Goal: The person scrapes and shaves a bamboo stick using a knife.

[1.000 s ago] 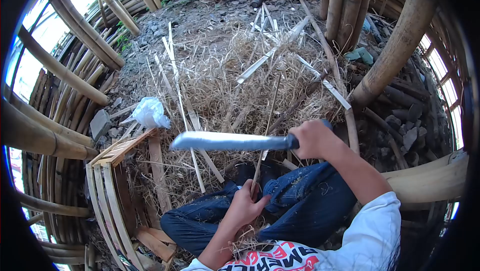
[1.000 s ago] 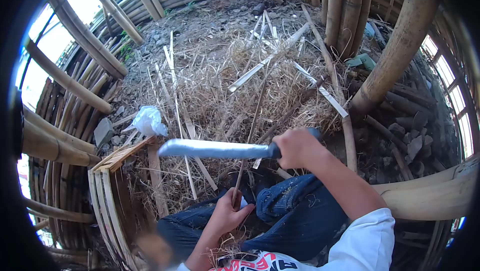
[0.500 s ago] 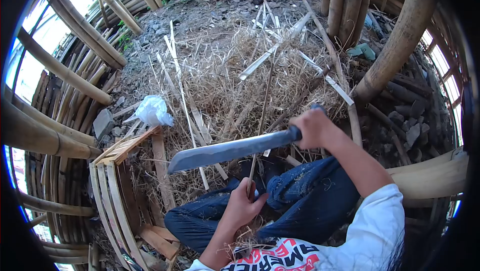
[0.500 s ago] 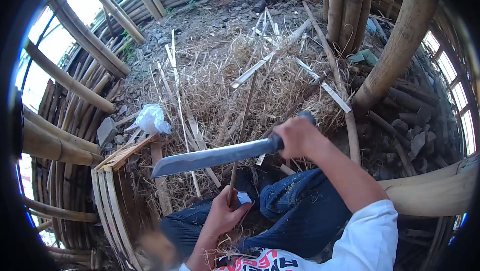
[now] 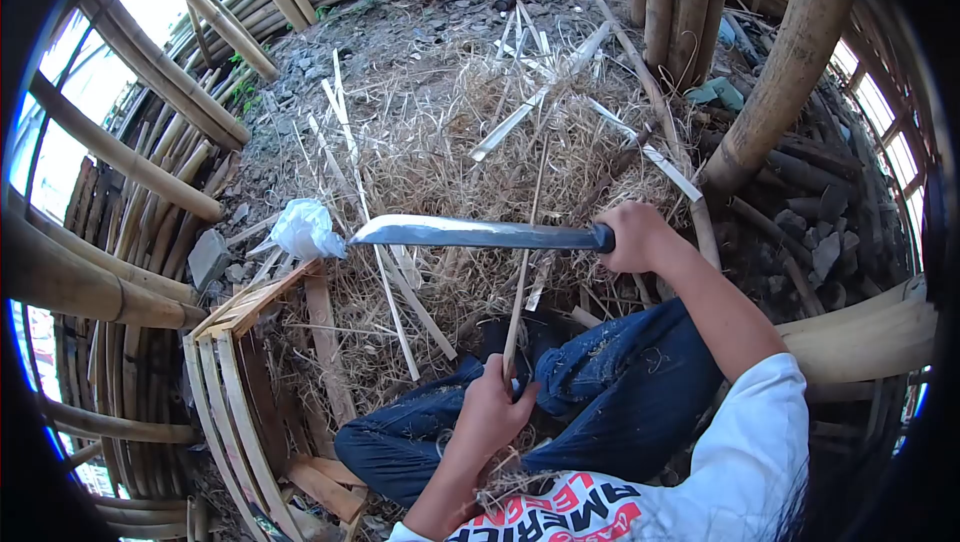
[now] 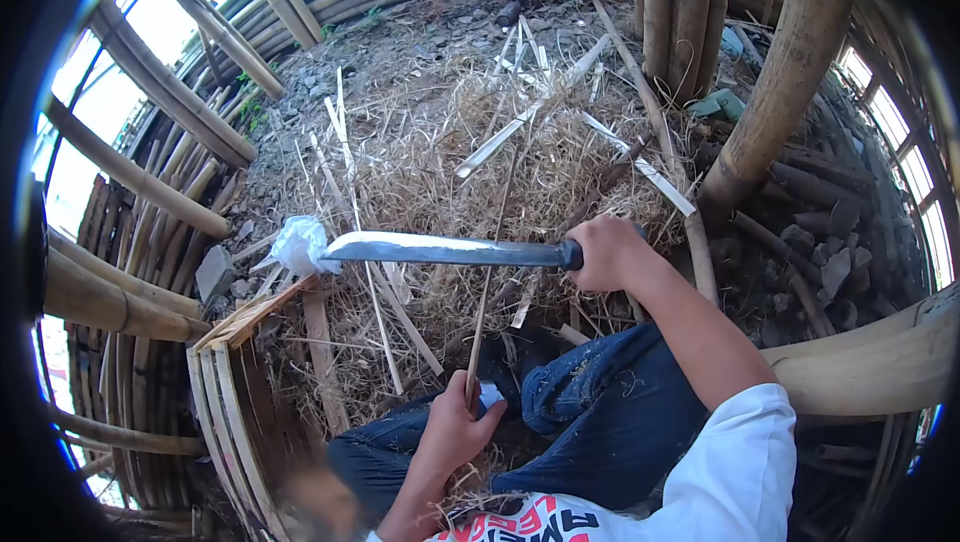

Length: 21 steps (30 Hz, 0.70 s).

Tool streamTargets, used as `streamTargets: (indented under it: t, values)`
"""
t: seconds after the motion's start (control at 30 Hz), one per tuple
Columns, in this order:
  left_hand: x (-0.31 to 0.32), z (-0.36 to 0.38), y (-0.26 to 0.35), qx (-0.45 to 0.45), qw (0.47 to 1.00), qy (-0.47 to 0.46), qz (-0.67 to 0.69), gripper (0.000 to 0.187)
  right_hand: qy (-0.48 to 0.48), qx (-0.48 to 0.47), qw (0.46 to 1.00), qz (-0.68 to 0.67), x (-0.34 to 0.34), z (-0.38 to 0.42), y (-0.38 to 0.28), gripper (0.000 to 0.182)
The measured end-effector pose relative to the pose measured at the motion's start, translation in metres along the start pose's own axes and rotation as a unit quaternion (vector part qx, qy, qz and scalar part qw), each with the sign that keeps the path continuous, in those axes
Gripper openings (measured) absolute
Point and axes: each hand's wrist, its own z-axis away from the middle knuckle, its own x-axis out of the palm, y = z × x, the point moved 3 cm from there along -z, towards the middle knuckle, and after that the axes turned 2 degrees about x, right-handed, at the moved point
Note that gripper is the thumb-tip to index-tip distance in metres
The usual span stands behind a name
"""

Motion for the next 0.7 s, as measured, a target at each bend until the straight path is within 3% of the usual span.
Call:
streamTargets:
  t: [0.1,0.23,0.27,0.43,0.5,0.7]
  values:
    - [0.007,0.001,-0.007,0.012,1.0,-0.009,0.005,0.034,0.02,-0.016,1.0,0.016,0.0,0.011,-0.003,0.027]
    - [0.008,0.0,0.002,0.002,0.999,-0.033,-0.01,0.034,-0.048,-0.071,0.996,-0.001,0.005,0.015,-0.024,0.027]
    - [0.008,0.0,0.005,0.011,1.0,-0.025,-0.009,0.034,0.011,-0.088,0.995,0.036,0.003,0.008,-0.013,0.022]
    - [0.015,-0.006,-0.01,0.014,0.998,-0.021,-0.051,0.037,0.083,0.009,0.996,-0.041,0.015,-0.002,0.033,0.02]
    - [0.018,-0.006,-0.011,0.008,0.999,-0.027,-0.04,0.036,0.031,0.014,0.996,-0.088,0.02,0.007,0.028,0.021]
    - [0.014,-0.002,-0.003,-0.008,0.999,-0.03,-0.033,0.036,-0.048,-0.062,0.997,-0.016,0.009,0.001,0.013,0.023]
